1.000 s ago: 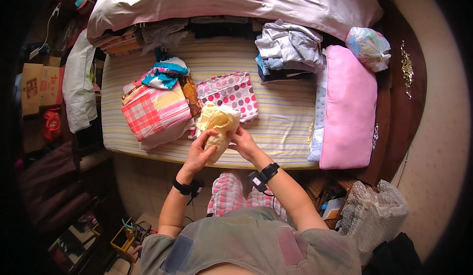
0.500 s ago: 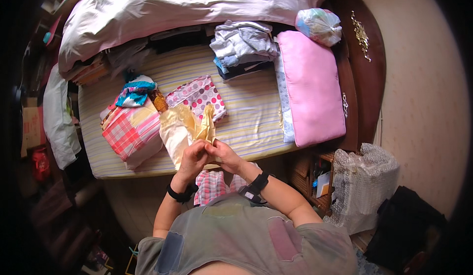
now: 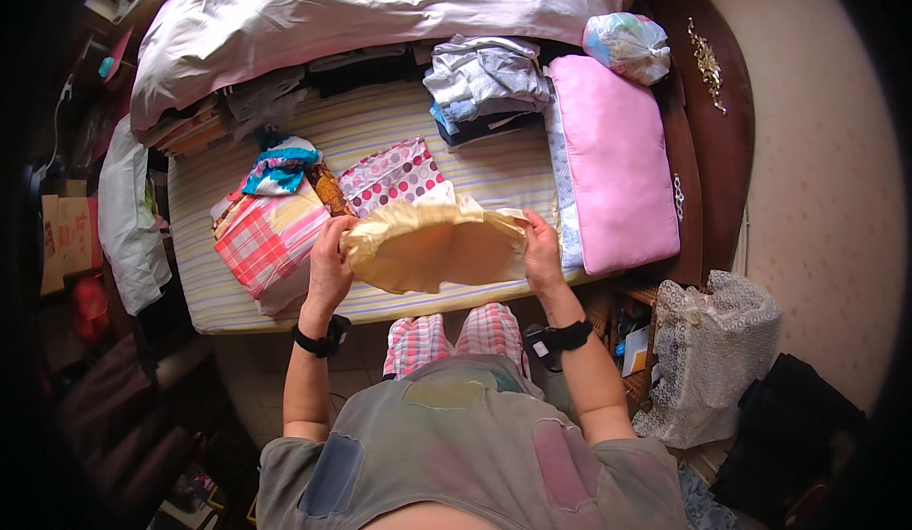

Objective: The person moves folded blankets and pillows on a bed, then pulls a cream-colored pillowcase over a pillow by hand and places it against the headboard.

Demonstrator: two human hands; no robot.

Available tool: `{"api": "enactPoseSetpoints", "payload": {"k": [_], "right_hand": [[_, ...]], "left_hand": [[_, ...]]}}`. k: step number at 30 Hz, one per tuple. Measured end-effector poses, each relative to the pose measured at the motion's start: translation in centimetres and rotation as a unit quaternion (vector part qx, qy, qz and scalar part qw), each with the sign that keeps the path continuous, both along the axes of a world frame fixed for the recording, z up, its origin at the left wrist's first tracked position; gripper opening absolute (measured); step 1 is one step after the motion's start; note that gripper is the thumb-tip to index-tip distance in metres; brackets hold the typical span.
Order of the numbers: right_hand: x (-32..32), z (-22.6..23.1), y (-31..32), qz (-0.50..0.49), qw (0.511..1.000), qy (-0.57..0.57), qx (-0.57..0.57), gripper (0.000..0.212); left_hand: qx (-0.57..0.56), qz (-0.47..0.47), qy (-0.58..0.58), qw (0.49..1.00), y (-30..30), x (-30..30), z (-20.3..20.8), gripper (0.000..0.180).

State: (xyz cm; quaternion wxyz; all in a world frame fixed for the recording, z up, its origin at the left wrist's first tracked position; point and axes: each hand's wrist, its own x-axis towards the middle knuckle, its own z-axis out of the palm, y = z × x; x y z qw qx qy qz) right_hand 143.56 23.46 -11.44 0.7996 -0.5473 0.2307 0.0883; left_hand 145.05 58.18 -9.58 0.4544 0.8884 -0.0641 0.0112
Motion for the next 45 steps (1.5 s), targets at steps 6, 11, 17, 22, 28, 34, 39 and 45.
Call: {"api": "enactPoseSetpoints", "payload": {"k": [6,11,17,22,28,34,39,45], "right_hand": [[-0.5,4.7,-0.7,0.143,0.965,-0.067,-0.211,0.018],[-2.1,6.8,-0.2,0.309,0.913,-0.040,-0.263,0.012],[-0.7,5.7,-3.4,0.294,0.890,-0.047,-0.345,0.010],[2.8,4.6,-3.5,0.184,0.895,-0.109,-0.391,0.013],[4.0,3.2,-2.3,0.079,0.980,-0.123,-0.136,0.015],[5.8,6.9,-2.2,0.147,0.883,-0.190,-0.404,0.018],[7.1,6.3,-2.5,0.081,0.887,-0.236,-0.388,0.021],[9.2,8.2,-1.5,-0.013,0.977,-0.204,-0.052,0.028]], "left_hand": [[0.001,0.053,0.021,0.998,1.5,1.2,-0.8,0.020],[-0.003,0.070,-0.057,0.996,3.2,0.7,-0.3,0.016],[-0.303,0.020,0.200,0.931,2.3,0.8,0.0,0.013],[-0.463,0.002,0.216,0.860,-0.8,2.3,1.5,0.017],[-0.560,-0.013,0.218,0.799,-0.8,4.2,6.2,0.021],[-0.451,-0.030,0.122,0.884,-1.2,6.5,10.6,0.017],[-0.429,-0.105,0.064,0.895,-3.6,7.5,15.4,0.012],[-0.473,-0.049,-0.037,0.879,-2.1,11.1,20.6,0.020]]}}
